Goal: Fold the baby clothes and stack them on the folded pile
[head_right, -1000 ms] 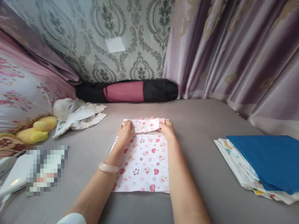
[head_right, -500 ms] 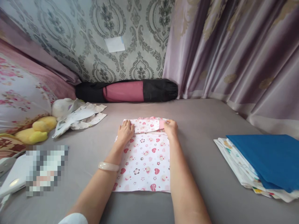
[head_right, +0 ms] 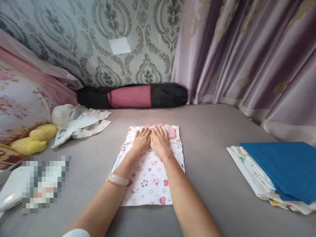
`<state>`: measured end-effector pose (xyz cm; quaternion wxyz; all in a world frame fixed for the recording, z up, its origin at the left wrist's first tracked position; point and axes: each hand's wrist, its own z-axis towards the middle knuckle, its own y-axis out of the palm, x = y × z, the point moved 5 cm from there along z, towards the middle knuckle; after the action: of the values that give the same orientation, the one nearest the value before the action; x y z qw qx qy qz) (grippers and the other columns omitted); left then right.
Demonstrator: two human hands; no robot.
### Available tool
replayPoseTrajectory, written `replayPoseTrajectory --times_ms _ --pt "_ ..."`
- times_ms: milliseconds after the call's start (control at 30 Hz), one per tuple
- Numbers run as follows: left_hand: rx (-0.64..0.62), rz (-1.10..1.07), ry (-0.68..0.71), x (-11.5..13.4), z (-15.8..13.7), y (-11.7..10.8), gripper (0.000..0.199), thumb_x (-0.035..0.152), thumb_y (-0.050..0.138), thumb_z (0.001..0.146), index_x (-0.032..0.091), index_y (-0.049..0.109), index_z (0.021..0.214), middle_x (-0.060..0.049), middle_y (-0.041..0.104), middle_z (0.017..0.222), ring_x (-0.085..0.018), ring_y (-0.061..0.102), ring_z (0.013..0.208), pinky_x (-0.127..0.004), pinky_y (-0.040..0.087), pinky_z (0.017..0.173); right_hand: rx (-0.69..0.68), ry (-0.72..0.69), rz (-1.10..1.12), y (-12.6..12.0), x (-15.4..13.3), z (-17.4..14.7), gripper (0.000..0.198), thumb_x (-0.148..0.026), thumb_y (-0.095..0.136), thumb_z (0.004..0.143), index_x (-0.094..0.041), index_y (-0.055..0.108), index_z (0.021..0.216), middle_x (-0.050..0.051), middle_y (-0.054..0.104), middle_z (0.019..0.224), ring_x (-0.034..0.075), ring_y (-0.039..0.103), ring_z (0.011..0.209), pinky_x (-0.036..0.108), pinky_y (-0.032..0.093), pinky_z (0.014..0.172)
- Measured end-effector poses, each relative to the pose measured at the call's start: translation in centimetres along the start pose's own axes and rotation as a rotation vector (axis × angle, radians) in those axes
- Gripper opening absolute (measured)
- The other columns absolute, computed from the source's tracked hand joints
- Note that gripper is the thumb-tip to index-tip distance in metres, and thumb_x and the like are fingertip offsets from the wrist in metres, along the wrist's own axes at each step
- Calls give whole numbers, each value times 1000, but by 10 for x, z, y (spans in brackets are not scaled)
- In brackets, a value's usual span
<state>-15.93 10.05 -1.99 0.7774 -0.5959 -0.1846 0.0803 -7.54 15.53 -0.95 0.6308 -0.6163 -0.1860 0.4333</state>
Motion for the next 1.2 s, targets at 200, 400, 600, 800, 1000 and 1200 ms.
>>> replayPoseTrajectory --times_ms 200,400,600,800,1000,1200 --pt "-11 1 -8 -5 2 2 49 28 28 98 14 45 142 -11 43 150 -28 34 141 -51 22 117 -51 37 -20 6 5 -1 56 -32 19 100 -10 33 150 6 28 157 23 18 147 43 6 119" --pt "84 -3 -62 -8 -1 -9 47 29 26 99 16 46 139 -12 46 148 -25 36 141 -48 22 117 35 107 -42 -3 10 0 55 -30 25 99 -10 37 148 10 30 157 23 21 146 42 10 119" --pt "64 56 -146 -20 -2 -8 51 38 27 99 12 47 139 -16 45 147 -31 33 141 -51 22 116 94 188 -97 0 24 -1 55 -32 25 99 -7 39 147 13 32 155 27 20 146 49 8 118" --pt "17 47 -160 -22 -2 -7 52 39 28 99 12 47 139 -15 45 148 -31 33 141 -49 24 116 90 188 -99 4 26 -1 55 -32 25 99 -8 39 146 13 33 155 27 21 145 48 9 117" --pt "125 62 -264 -31 -3 -17 56 40 25 99 7 46 140 -19 40 150 -30 30 143 -50 16 119 166 277 -79 -7 34 -3 57 -34 26 99 -5 38 147 17 31 155 28 21 145 47 10 117" --pt "46 39 -359 -44 -4 -10 61 42 28 97 2 41 142 -23 38 150 -32 30 143 -51 19 118 181 336 -91 -5 45 -5 56 -32 30 97 -3 39 144 19 37 152 30 26 142 49 13 116"
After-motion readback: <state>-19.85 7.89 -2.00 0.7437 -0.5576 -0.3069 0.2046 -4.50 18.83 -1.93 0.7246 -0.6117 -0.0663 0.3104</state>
